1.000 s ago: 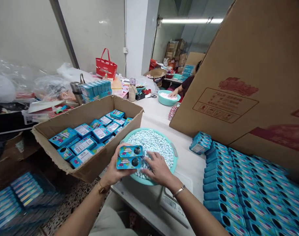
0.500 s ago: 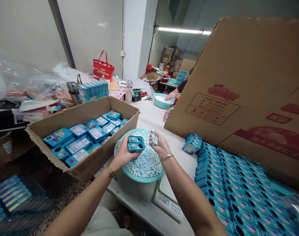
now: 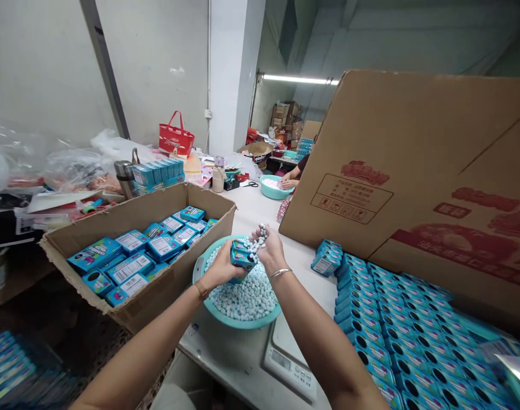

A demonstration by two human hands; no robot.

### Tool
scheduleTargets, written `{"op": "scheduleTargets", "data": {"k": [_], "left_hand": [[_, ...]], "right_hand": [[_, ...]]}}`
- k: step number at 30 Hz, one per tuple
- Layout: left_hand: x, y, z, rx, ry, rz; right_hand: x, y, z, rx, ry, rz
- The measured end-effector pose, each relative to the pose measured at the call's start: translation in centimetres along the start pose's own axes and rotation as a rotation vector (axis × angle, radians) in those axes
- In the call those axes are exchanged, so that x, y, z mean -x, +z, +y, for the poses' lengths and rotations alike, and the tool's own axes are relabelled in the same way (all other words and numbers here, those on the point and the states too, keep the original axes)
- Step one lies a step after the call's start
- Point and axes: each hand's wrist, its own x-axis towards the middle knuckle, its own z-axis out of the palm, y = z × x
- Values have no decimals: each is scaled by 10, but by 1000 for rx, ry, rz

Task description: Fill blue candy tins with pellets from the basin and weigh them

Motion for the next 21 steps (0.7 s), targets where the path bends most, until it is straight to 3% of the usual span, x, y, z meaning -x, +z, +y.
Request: {"op": "scheduleTargets", "data": {"k": [4,7,12,18,21], "left_hand": [[7,-12,2,186,-15,-105],[14,-15,0,211,7,-104],[20,-3,-13,169,47,-69],[19,-2,-13,271,24,-95],[18,-2,-10,302,-8,-49]], "right_hand": [[-3,-16,-2,111,15,-8],[6,-24,16,210,-43,20],[21,-19,46,301,-86,15],[21,-13,43,344,-97,-15],[25,-13,43,325,-129,20]]}}
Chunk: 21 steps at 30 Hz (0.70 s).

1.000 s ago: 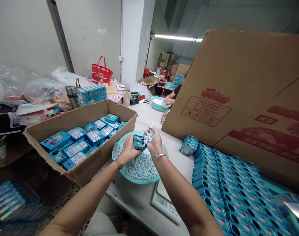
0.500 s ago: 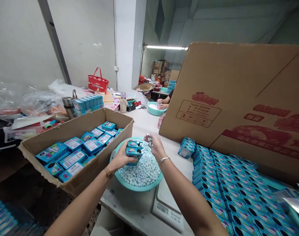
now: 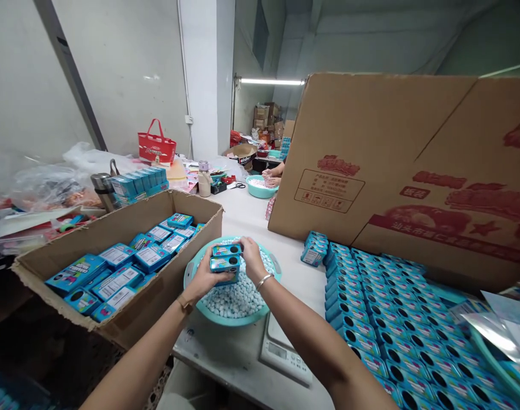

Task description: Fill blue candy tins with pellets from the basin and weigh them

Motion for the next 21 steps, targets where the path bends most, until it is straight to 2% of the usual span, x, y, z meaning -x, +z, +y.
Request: {"op": "scheduleTargets", "data": {"k": [3,6,10,13,15,17,19,21], "left_hand": [[3,3,3,29,-42,21],[11,10,14,83,-77,-7],[29,33,40,112,-59,-99],[44,70,47,158,-58,-199],[54,102,37,213,-68,-282],[62,132,17,243,-77,-351],[68,158,-6,220,-65,-374],[70,176,-29,150,-31,-363]], "right_hand": [[4,-3,-3,-46,2,36],[2,-22,-19,-143,71,51],[6,-80,-54,-313,110,136],[24,-135,-73,-436,92,222],[43,-168,-79,-541,78,296],[63,-197,-78,-624,62,374],[82,-219,-72,-660,49,451],[97,-236,-65,-683,48,524]]}}
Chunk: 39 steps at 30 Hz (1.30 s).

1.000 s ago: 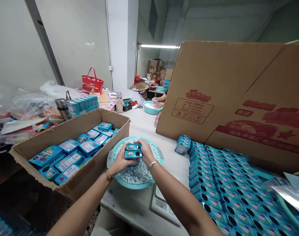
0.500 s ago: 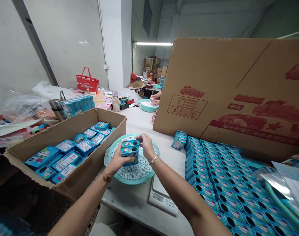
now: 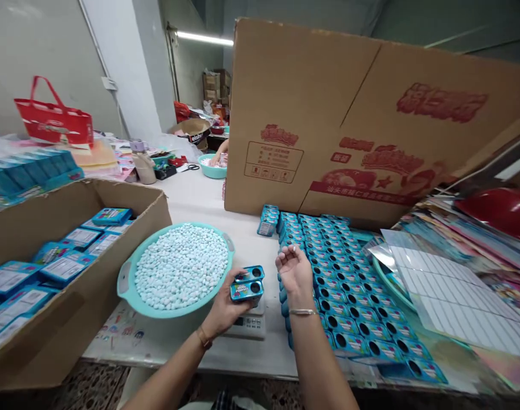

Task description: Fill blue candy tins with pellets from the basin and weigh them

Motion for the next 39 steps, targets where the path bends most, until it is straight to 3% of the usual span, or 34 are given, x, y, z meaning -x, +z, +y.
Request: {"op": "scheduleTargets", "data": {"k": [4,8,11,14,17,20,23,27,30,33,36,39], "left_hand": [[-6,7,-28,-112,10,10],[0,0,-36,-147,57,18],[13,-8,-38,-140,32,0],[21,-10,-37,-115,6,13],[16,-5,-35,-113,47,24],[8,0,-36,-132,99,20],[5,0,-40,-147,81,8],[13,-5,-41,-117,8,-53],[31,-13,-30,-64,-33,-83],[63,-29,-18,-50,-66,-77],[101,-52,-17,-106,-58,36],[130,-76,-27,-234,-86,232]], "right_hand": [[4,-29,-3,-13,-1,60],[4,-37,3,13,28,67],[4,-27,11,88,27,34],[3,-5,18,214,-18,-89],[-2,22,27,338,-49,-252],[-7,39,35,441,-77,-332],[-9,38,46,657,-198,-378],[-2,19,60,1035,-323,-535],[4,12,62,1173,-254,-528],[4,22,61,1210,-270,-516],[-4,46,73,1309,-410,-708],[-16,72,106,1532,-491,-983]]}}
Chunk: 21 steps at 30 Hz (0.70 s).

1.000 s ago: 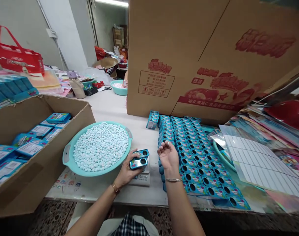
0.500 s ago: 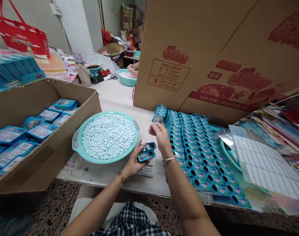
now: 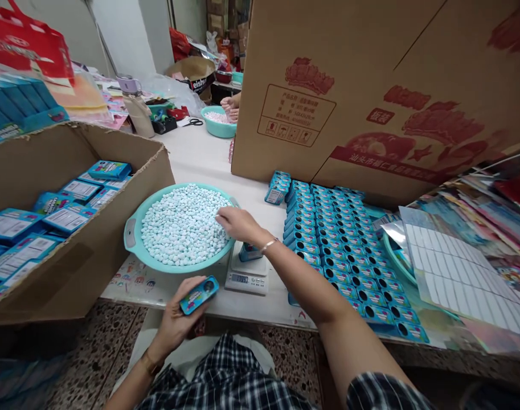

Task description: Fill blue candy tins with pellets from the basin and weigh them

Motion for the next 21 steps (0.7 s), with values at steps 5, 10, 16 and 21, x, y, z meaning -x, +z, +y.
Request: {"op": "scheduleTargets", "data": {"k": [5,10,16,21], "left_hand": [[7,-14,-21,-104,-91,182],[-1,-6,-31,-110,-102,258],[4,1,-41,-85,-140,325],[17,-2,-42,-96,-192,363]], "right_hand": [[-39,48,-5,412,-123,-357],[-48,66,-3,110,31,-369],[-74,52,-3,-561,308,-252],[-77,25,-10,-1121,382,-150]]}}
